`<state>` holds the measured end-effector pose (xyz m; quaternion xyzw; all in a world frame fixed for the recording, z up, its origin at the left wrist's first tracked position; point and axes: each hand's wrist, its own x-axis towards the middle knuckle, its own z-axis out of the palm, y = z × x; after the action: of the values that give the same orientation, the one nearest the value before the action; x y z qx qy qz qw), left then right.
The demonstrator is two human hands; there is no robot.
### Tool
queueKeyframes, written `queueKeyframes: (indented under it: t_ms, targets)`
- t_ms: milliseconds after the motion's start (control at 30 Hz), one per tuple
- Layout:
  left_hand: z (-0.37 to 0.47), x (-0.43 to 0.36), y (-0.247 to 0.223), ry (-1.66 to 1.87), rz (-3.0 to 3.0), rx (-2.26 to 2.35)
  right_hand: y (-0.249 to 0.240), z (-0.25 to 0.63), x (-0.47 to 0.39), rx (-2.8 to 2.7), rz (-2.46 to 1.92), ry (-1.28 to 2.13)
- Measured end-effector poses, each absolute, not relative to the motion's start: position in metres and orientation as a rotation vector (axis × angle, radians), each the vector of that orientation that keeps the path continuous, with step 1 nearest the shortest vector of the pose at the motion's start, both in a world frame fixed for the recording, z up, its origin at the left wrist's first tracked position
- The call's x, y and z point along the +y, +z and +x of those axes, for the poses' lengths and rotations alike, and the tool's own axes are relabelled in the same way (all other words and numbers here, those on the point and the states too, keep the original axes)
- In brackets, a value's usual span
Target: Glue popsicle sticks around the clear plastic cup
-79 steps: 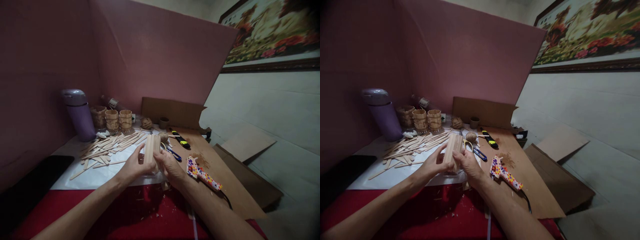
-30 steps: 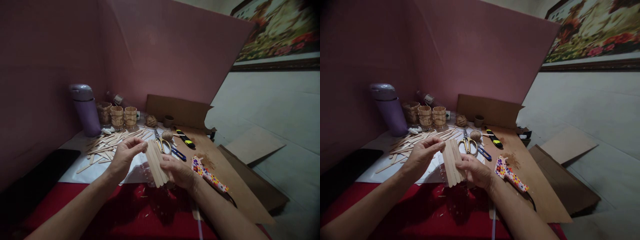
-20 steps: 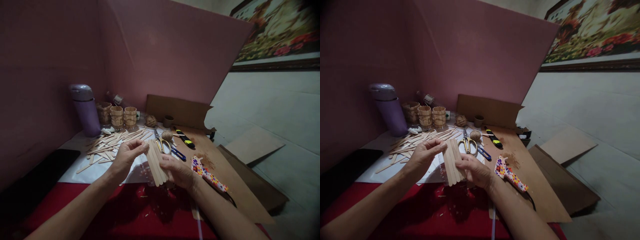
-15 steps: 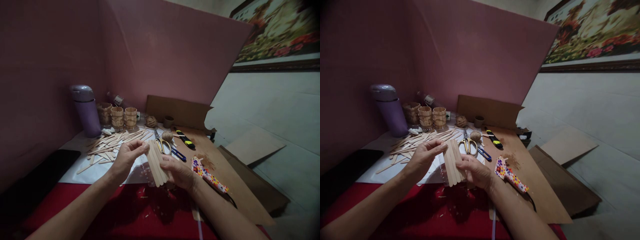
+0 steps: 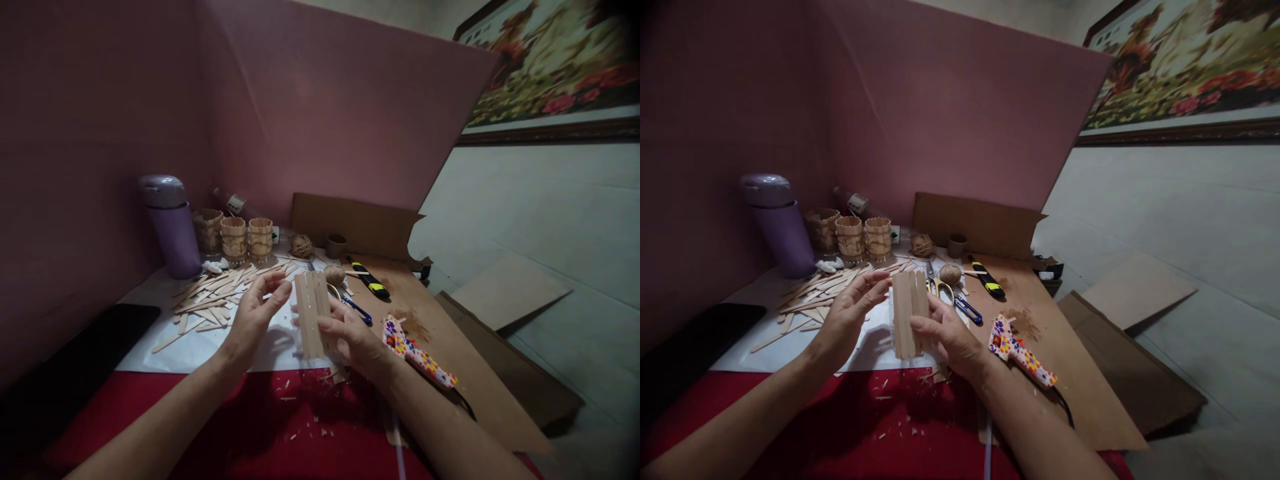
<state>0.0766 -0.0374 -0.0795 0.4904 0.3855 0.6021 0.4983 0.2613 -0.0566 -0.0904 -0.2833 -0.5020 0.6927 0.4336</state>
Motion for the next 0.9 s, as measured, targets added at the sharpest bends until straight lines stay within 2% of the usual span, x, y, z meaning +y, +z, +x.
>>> queueKeyframes:
  t_ms: [367, 900]
  targets:
    - [0.084, -0.043, -0.081, 1.194, 1.397, 0.785, -0.083, 0.256, -0.061, -1.294, -0.641, 1.534]
    - [0.079, -0.04, -0.084, 1.249, 1.522, 0.804, -0.094, 0.259, -0.06, -1.489, -0.705, 1.307]
